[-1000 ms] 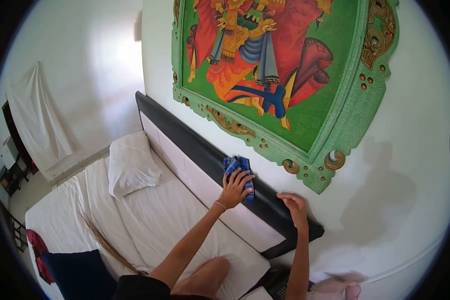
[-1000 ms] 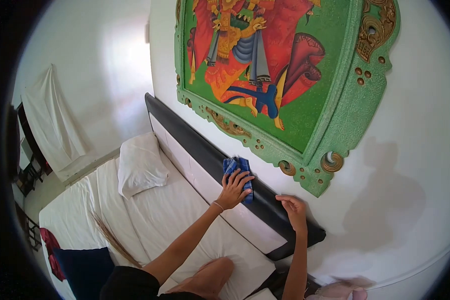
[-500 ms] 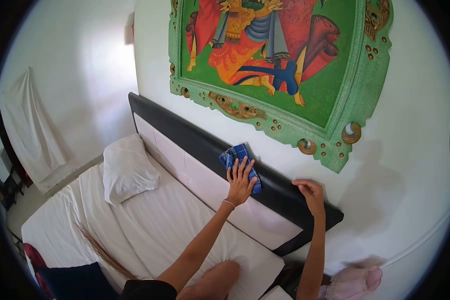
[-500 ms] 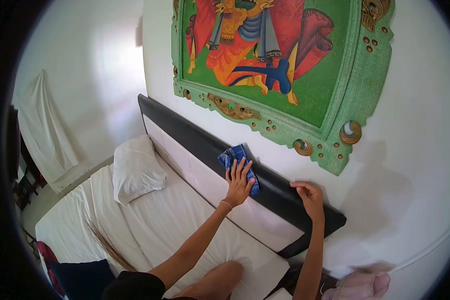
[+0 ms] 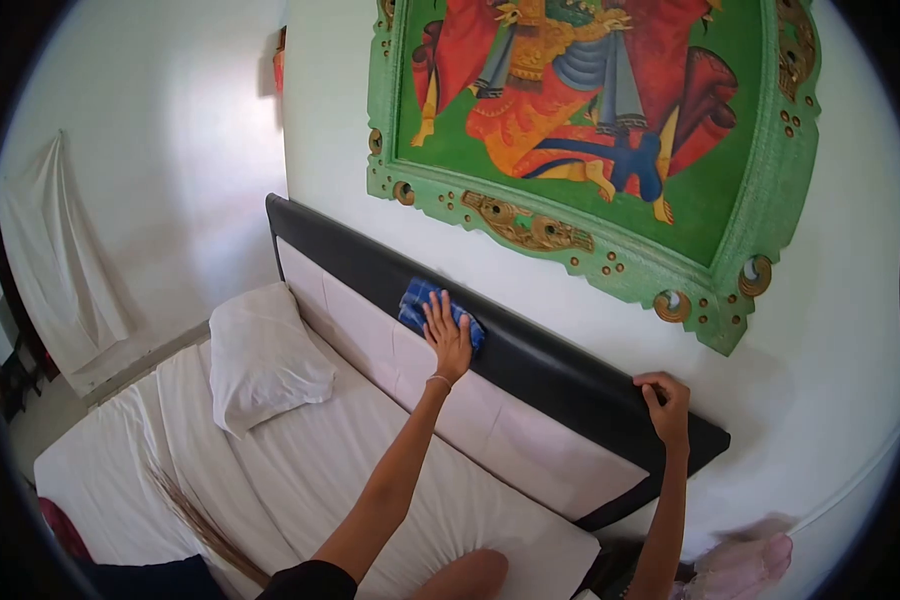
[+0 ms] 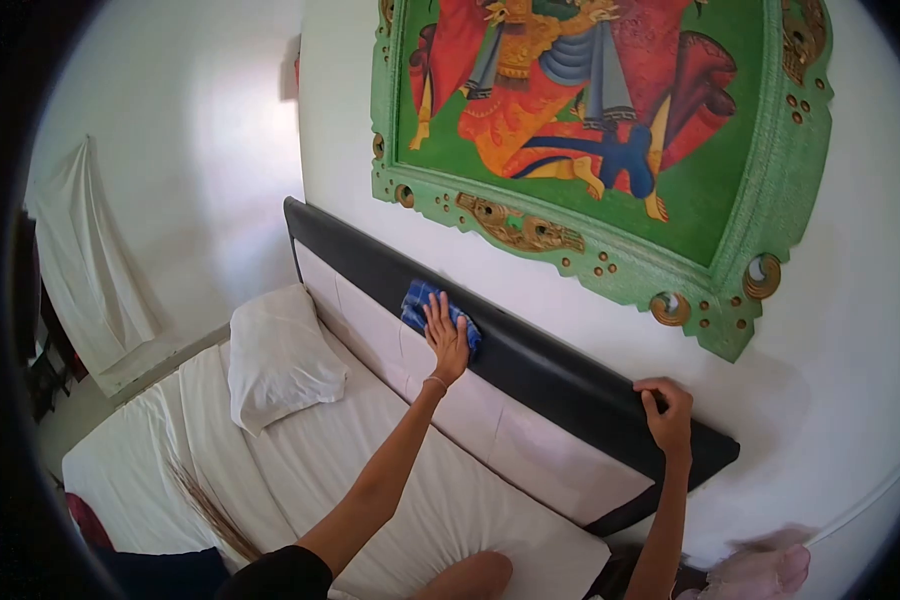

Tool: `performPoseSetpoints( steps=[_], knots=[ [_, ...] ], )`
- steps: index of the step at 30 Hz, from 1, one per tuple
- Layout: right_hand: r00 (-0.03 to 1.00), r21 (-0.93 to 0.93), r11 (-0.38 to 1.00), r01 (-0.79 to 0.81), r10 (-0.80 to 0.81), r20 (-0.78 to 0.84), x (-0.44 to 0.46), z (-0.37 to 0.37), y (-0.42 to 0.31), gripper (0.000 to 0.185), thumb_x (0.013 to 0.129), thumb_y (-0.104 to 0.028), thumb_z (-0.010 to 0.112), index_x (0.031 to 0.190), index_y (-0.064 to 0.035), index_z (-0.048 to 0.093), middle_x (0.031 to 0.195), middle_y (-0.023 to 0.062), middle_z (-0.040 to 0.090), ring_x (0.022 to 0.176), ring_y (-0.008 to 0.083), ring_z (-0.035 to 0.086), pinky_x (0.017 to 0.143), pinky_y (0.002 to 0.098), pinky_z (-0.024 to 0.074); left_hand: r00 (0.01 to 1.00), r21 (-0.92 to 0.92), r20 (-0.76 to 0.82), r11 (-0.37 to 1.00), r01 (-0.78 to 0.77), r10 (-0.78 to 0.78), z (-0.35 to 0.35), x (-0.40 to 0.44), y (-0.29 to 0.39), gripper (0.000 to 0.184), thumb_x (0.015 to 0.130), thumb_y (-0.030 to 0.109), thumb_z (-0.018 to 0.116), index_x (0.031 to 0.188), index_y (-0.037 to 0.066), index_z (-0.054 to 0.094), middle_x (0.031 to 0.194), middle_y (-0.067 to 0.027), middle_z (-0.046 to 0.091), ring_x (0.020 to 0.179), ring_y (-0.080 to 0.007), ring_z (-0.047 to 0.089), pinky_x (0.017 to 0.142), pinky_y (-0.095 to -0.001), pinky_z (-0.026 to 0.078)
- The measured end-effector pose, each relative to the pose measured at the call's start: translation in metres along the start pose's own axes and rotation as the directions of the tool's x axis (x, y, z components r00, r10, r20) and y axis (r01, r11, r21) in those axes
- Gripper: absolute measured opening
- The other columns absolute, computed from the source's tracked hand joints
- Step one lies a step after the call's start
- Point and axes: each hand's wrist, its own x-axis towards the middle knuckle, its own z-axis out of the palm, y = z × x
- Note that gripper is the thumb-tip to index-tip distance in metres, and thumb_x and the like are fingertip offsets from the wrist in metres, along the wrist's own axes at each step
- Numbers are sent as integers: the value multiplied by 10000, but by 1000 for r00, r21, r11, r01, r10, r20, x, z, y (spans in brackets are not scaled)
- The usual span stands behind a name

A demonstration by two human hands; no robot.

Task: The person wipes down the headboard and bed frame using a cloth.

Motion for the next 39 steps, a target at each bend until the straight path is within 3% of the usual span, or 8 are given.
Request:
performPoseSetpoints(
  steps=[4, 6, 9, 14, 20, 25, 32, 39],
  knots=[
    [999, -8, 1000, -24, 24, 36, 1, -1, -3, 120, 913, 31, 560, 924, 44, 679, 922, 120, 705, 874, 175, 670, 815, 289, 521, 978, -125, -140, 983, 138, -156, 24, -17, -21, 646, 1045, 452, 267, 1574, 131, 81, 1643, -115, 3, 1504, -350, -22, 1167, -552, 35],
    [999, -3, 1000, -24, 24, 28, 1, 1, -3, 119, 913, 26, 562, 923, 41, 680, 921, 118, 705, 871, 172, 669, 810, 286, 520, 974, -157, -126, 973, 168, -188, 34, -36, -24, 653, 1047, 433, 259, 1569, 91, 67, 1641, -131, -5, 1503, -357, -30, 1170, -542, 8],
    [1000, -22, 1000, -15, 15, 27, 0, 1, -7, 116, 914, 15, 568, 920, 37, 681, 918, 116, 705, 868, 169, 668, 801, 282, 519, 997, -108, -61, 993, 40, -46, 32, -46, -26, 649, 1046, 401, 250, 1558, 40, 80, 1635, -158, -4, 1503, -357, -35, 1168, -524, -58],
    [999, -66, 998, 12, -10, 32, 2, 1, -6, 108, 913, 1, 580, 912, 32, 683, 917, 110, 706, 864, 171, 668, 794, 283, 518, 995, -33, -54, 996, -85, 83, 2, -1, -41, 636, 1043, 402, 258, 1559, 55, 122, 1637, -152, 18, 1506, -351, -30, 1173, -510, -51],
    [1000, -62, 998, 2, 0, 27, 3, 3, -8, 106, 913, 0, 582, 904, 31, 682, 913, 110, 707, 864, 173, 666, 803, 287, 515, 957, -181, -197, 967, 179, -214, 13, 32, -103, 634, 1049, 474, 226, 1576, 151, 85, 1646, -97, 2, 1509, -334, -10, 1178, -528, 0],
    [1000, -35, 999, 10, -10, -13, 3, 5, -2, 104, 886, 9, 580, 882, 25, 683, 884, 117, 717, 823, 198, 681, 770, 298, 521, 912, -207, -139, 912, 355, -386, 21, 7, -112, 636, 1050, 474, 217, 1577, 156, 56, 1647, -79, -26, 1507, -348, -27, 1170, -565, 16],
    [1000, -43, 999, -4, 5, 29, 2, 3, -3, 105, 907, 11, 576, 912, 36, 677, 918, 116, 705, 870, 172, 664, 795, 285, 515, 895, -209, -21, 878, 431, -445, 32, -17, -102, 669, 1042, 499, 201, 1574, 145, 1, 1643, -93, -63, 1499, -371, -72, 1155, -602, -5],
    [1000, -81, 997, 16, -17, -9, 2, 6, -6, 105, 877, -1, 582, 886, 17, 684, 887, 114, 716, 824, 198, 679, 755, 299, 517, 894, -242, -122, 887, 394, -430, 24, 4, -127, 632, 1052, 463, 205, 1574, 149, 34, 1645, -95, -31, 1504, -347, -62, 1159, -593, -7]
  ],
)
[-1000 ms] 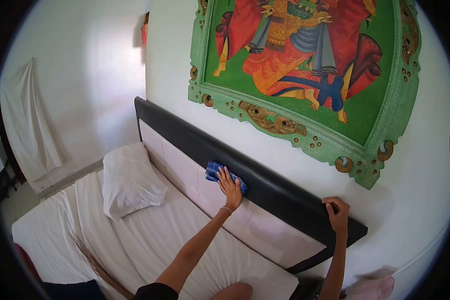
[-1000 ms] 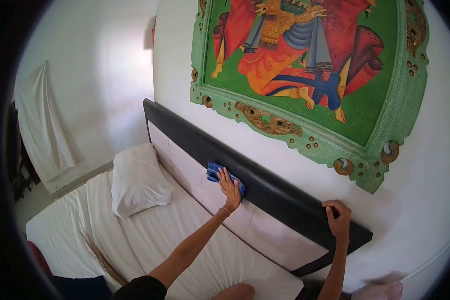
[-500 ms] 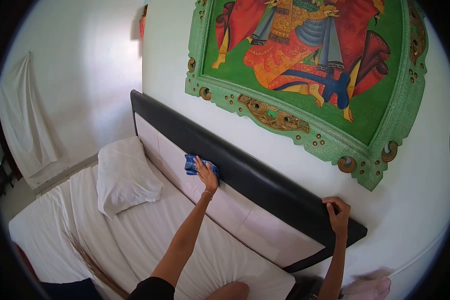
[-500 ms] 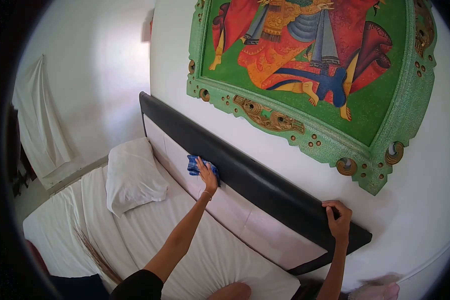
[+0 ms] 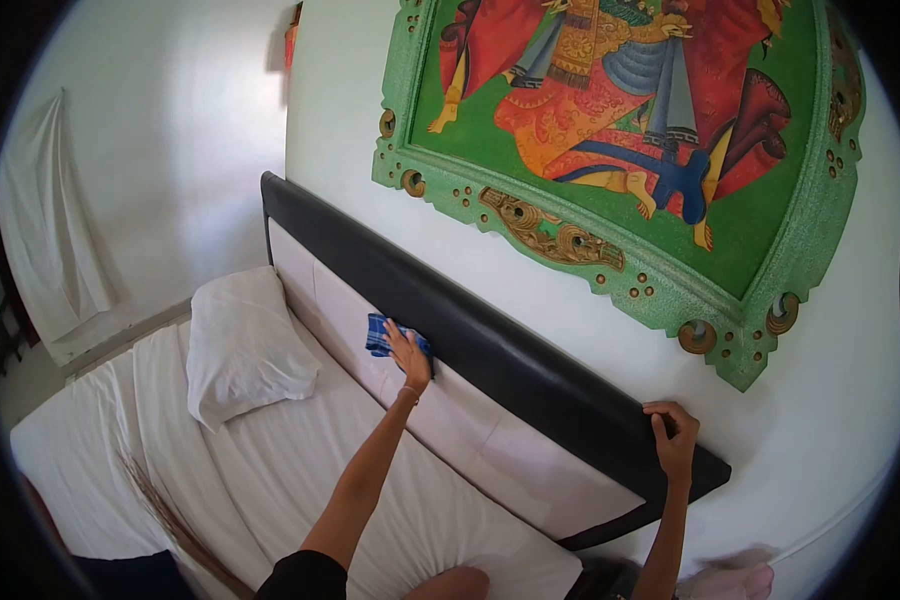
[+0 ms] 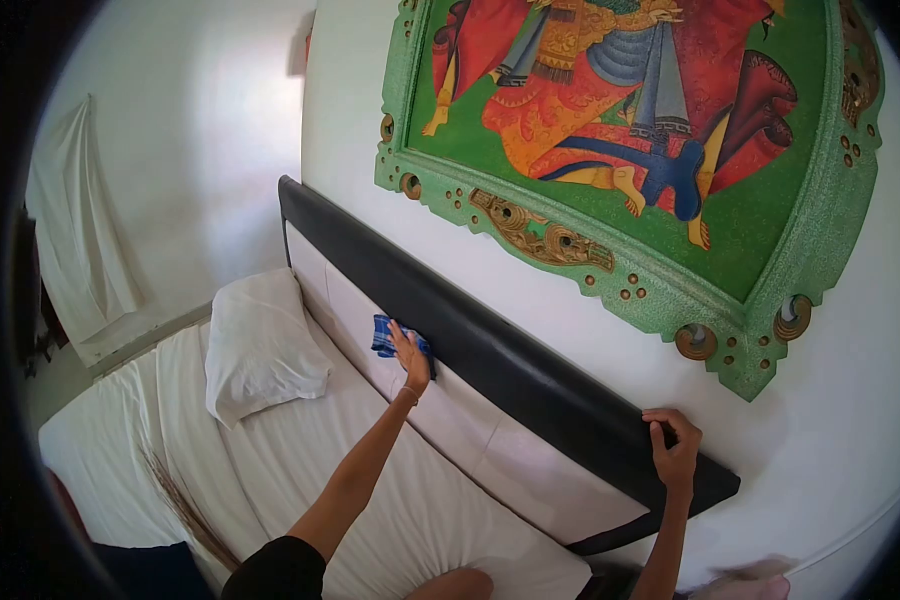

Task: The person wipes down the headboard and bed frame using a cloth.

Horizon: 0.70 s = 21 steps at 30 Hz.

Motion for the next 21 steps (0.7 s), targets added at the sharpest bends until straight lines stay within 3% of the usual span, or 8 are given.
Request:
performPoseSetpoints(
  steps=[5, 13, 19, 21],
  knots=[
    [1000, 3, 1000, -7, 7, 0, 1, 0, 4, 108, 879, -8, 580, 887, 15, 684, 893, 112, 715, 824, 197, 677, 749, 296, 514, 999, -23, -49, 1000, -5, 4, 3, -1, -11, 622, 1053, 464, 221, 1574, 154, 81, 1646, -87, -10, 1509, -325, -38, 1168, -571, 1],
    [1000, -26, 1000, 12, -11, 3, 2, -1, 3, 109, 864, 2, 579, 887, 13, 685, 893, 115, 714, 842, 206, 683, 770, 296, 522, 959, -121, -108, 961, 249, -262, 10, -15, -73, 627, 1055, 481, 218, 1572, 145, 105, 1645, -104, 17, 1508, -337, 9, 1167, -576, 14],
    [1000, -22, 1000, 15, -15, -8, 2, 1, 2, 112, 854, 21, 572, 880, 16, 681, 897, 120, 715, 850, 213, 687, 782, 304, 524, 989, -50, -2, 988, 148, -148, 10, -48, -39, 652, 1054, 483, 198, 1571, 113, 47, 1639, -135, -23, 1497, -389, -21, 1159, -603, 17],
    [1000, -30, 999, 21, -21, -4, 2, 1, 4, 111, 855, 23, 572, 881, 17, 680, 900, 123, 715, 851, 214, 687, 782, 301, 525, 1000, 8, 0, 1000, -4, 4, 10, -44, -15, 690, 1041, 519, 192, 1570, 102, 41, 1640, -128, -40, 1496, -380, -66, 1157, -605, 5]
  ],
)
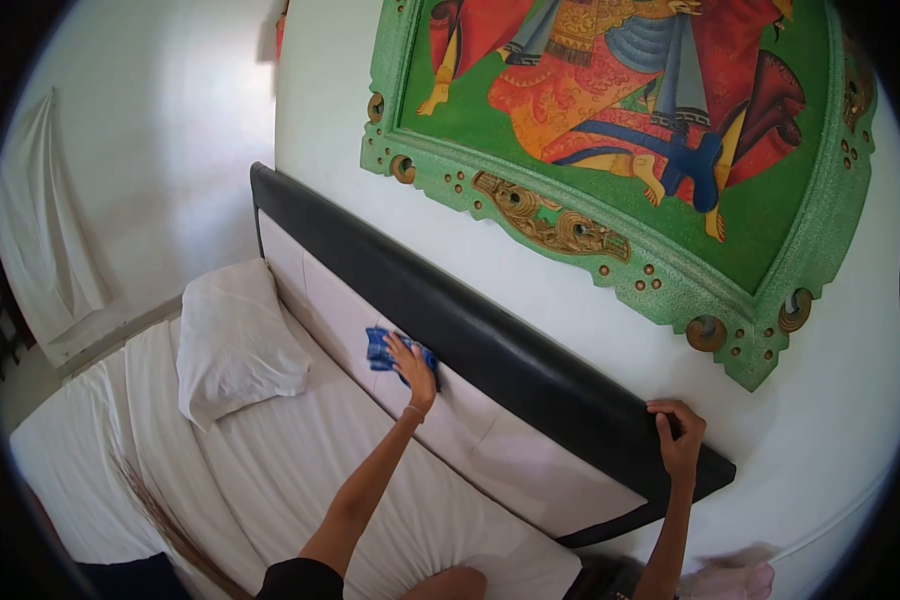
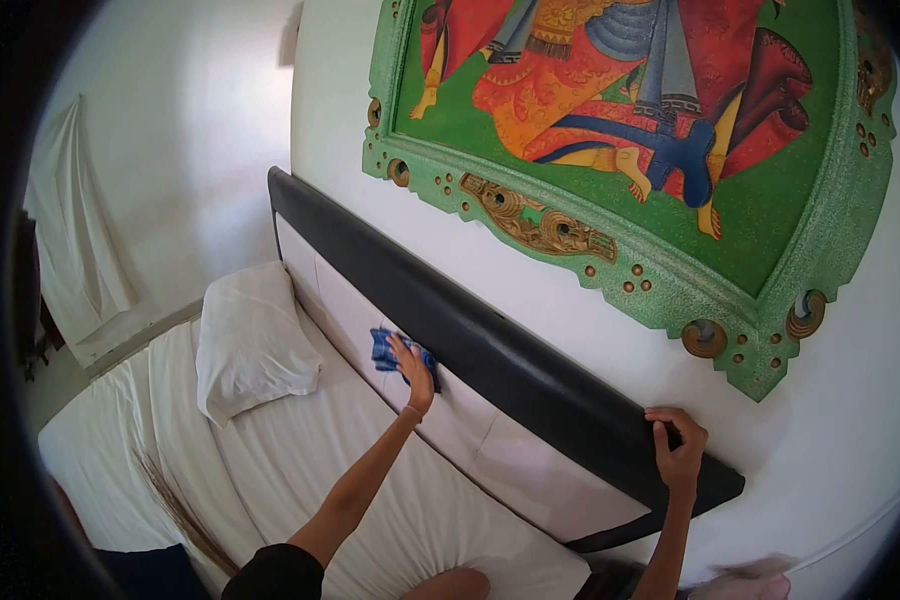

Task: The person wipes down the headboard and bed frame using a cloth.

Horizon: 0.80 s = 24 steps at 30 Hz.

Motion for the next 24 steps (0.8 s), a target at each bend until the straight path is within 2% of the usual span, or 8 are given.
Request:
performPoseSetpoints(
  steps=[4, 6, 8, 10, 13, 14, 16, 24],
  knots=[
    [1000, 2, 1000, -24, 24, 4, -1, 0, -1, 104, 863, 17, 576, 884, 22, 678, 904, 127, 713, 856, 215, 687, 787, 301, 526, 997, -36, -22, 997, -71, 71, -5, 12, 19, 714, 1029, 551, 180, 1570, 100, 60, 1642, -122, -13, 1502, -346, -68, 1169, -565, -14],
    [1000, 13, 999, -29, 29, 5, -1, 1, -1, 101, 864, 14, 578, 883, 23, 677, 901, 127, 713, 858, 216, 686, 790, 305, 526, 996, -43, -51, 996, -80, 77, -6, 15, 17, 682, 1043, 503, 222, 1568, 89, 86, 1643, -122, 11, 1507, -329, -27, 1176, -536, -17],
    [999, 21, 999, -36, 36, 5, -1, 0, -1, 99, 865, 11, 579, 882, 23, 676, 898, 127, 712, 860, 216, 686, 793, 309, 526, 988, -101, -149, 994, 31, -46, 1, 29, -11, 639, 1055, 430, 274, 1565, 81, 108, 1643, -117, 43, 1507, -327, 15, 1185, -502, -2],
    [999, 15, 999, -37, 37, 8, 0, 0, -3, 97, 868, 10, 578, 877, 23, 674, 894, 127, 711, 860, 212, 685, 788, 307, 526, 981, -144, -177, 988, 61, -86, 2, 37, -34, 612, 1061, 373, 300, 1560, 68, 121, 1641, -115, 66, 1506, -324, 42, 1198, -455, 18],
    [1000, 3, 1000, -13, 13, 6, 0, 0, -2, 98, 871, 3, 580, 878, 22, 676, 894, 127, 711, 856, 214, 684, 782, 304, 525, 934, -224, -116, 925, 307, -338, -5, 37, -50, 625, 1062, 401, 269, 1553, 50, 110, 1638, -117, 67, 1506, -317, 35, 1212, -411, 34],
    [1000, 6, 1000, -12, 12, 5, 0, 1, -1, 98, 871, 3, 580, 878, 22, 676, 894, 127, 711, 856, 214, 684, 782, 304, 525, 935, -224, -118, 926, 304, -336, -7, 34, -54, 625, 1062, 401, 269, 1553, 50, 110, 1638, -117, 67, 1506, -317, 35, 1212, -411, 34],
    [1000, -1, 1000, -7, 7, 3, 0, 1, 0, 98, 872, -8, 584, 878, 22, 676, 893, 127, 712, 854, 220, 685, 785, 306, 521, 881, -268, -83, 862, 431, -466, -8, 28, -62, 637, 1060, 423, 253, 1552, 47, 106, 1636, -115, 72, 1505, -319, 43, 1214, -416, 53],
    [1000, -14, 1000, -21, 21, 1, 0, 1, -2, 104, 871, -19, 579, 874, 21, 675, 892, 124, 715, 850, 228, 688, 794, 318, 517, 823, -258, 128, 783, 566, -553, -3, 15, -102, 667, 1053, 458, 256, 1556, 93, 12, 1633, -120, -21, 1501, -338, -3, 1209, -453, 34]
  ],
)
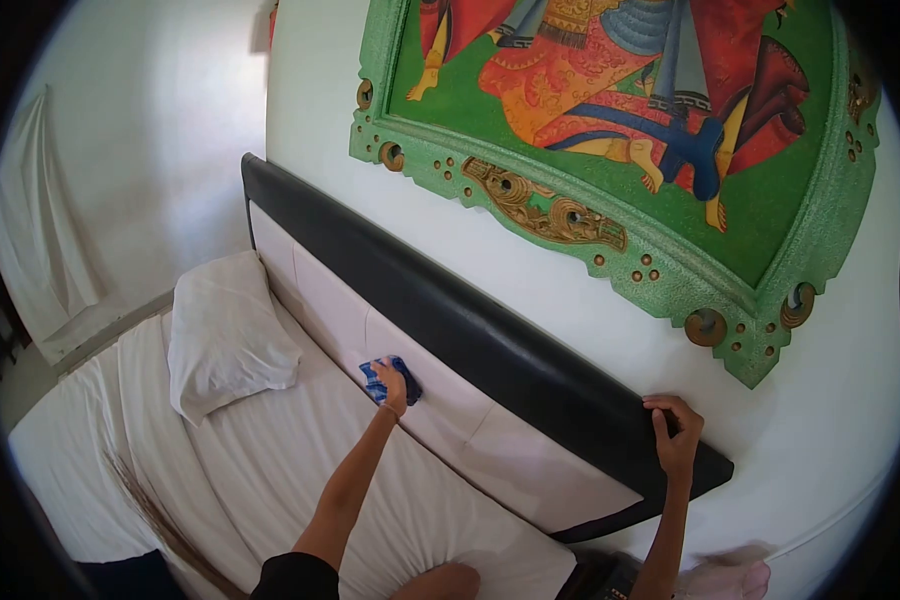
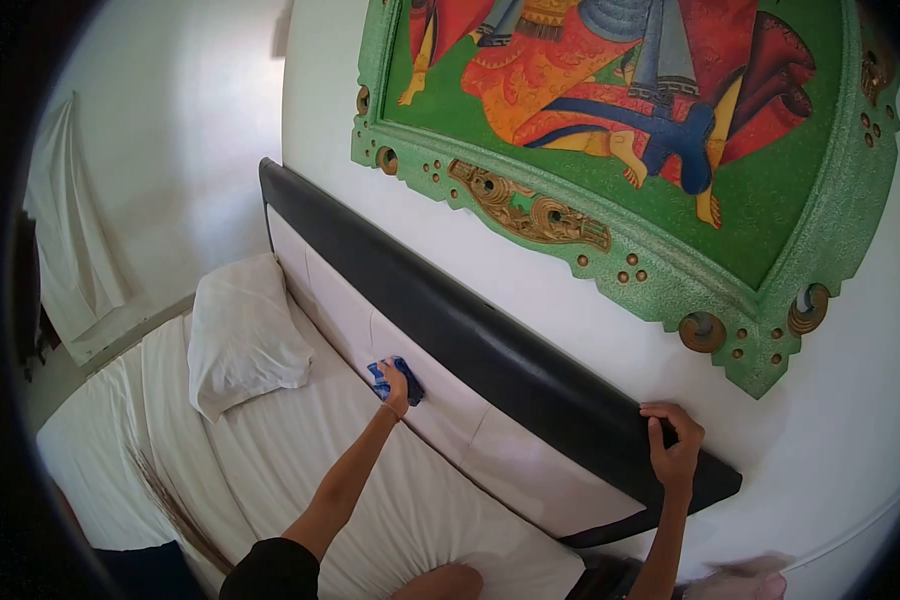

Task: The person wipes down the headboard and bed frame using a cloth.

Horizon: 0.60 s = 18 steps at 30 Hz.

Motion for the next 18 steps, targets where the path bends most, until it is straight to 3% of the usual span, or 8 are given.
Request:
performPoseSetpoints(
  steps=[6, 8, 10, 11, 12, 14, 16, 18],
  knots=[
    [1000, -33, 999, 13, -13, 5, 0, 1, -1, 102, 868, -17, 578, 873, 25, 671, 889, 131, 714, 854, 241, 689, 813, 328, 515, 994, 142, 52, 984, -103, 96, 6, 29, -15, 699, 1047, 499, 248, 1561, 147, -68, 1635, -95, -111, 1502, -336, -61, 1202, -480, 5],
    [1000, -46, 998, 30, -30, 2, 1, 2, 0, 101, 866, -14, 577, 873, 26, 670, 888, 132, 713, 853, 243, 689, 817, 331, 515, 991, 135, 10, 981, -136, 136, 4, 28, -23, 695, 1048, 488, 271, 1565, 120, -12, 1637, -124, -48, 1500, -355, -1, 1204, -486, 40],
    [999, -33, 999, 32, -33, -6, 0, 2, 0, 100, 863, -7, 574, 873, 24, 669, 883, 129, 712, 850, 244, 688, 823, 334, 512, 942, 125, -73, 940, -317, 328, -6, 25, -21, 687, 1048, 484, 289, 1561, 86, 67, 1630, -153, 43, 1488, -379, 92, 1201, -494, 99],
    [999, -39, 999, 33, -33, -5, 0, 2, 0, 100, 863, -7, 574, 873, 24, 669, 883, 129, 712, 850, 244, 688, 823, 334, 512, 969, 46, -57, 970, -237, 239, -11, 13, -12, 571, 1065, 310, 297, 1543, 40, 139, 1603, -224, 114, 1459, -429, 163, 1194, -495, 149],
    [1000, -50, 998, 29, -29, -5, 0, 2, -1, 98, 862, -8, 575, 871, 23, 668, 881, 129, 710, 844, 244, 688, 819, 332, 513, 978, 60, -60, 979, -197, 201, -15, 6, -7, 569, 1052, 270, 300, 1538, 26, 135, 1591, -250, 113, 1455, -442, 161, 1193, -497, 151],
    [1000, -62, 998, 29, -29, -9, 1, 2, 0, 97, 861, -8, 575, 868, 22, 667, 878, 129, 709, 838, 244, 688, 815, 331, 514, 987, 339, -31, 930, -139, 159, -21, 16, -37, 569, 1024, 191, 307, 1529, -1, 128, 1567, -301, 110, 1446, -469, 157, 1192, -500, 157],
    [1000, -69, 998, -17, 17, 0, -1, 2, 1, 91, 857, -5, 575, 868, 19, 662, 872, 126, 704, 826, 238, 686, 805, 323, 517, 987, 827, 97, 542, -149, 125, -26, 32, -81, 575, 996, 112, 313, 1520, -28, 121, 1544, -351, 106, 1438, -495, 153, 1191, -503, 163],
    [1000, -52, 998, -21, 21, 1, -1, 3, 0, 89, 855, -1, 573, 870, 19, 659, 868, 124, 701, 820, 232, 685, 800, 317, 518, 968, 957, 249, 144, -250, 31, -27, 32, -110, 586, 968, 32, 319, 1511, -55, 115, 1520, -402, 103, 1430, -522, 149, 1190, -507, 169]
  ],
)
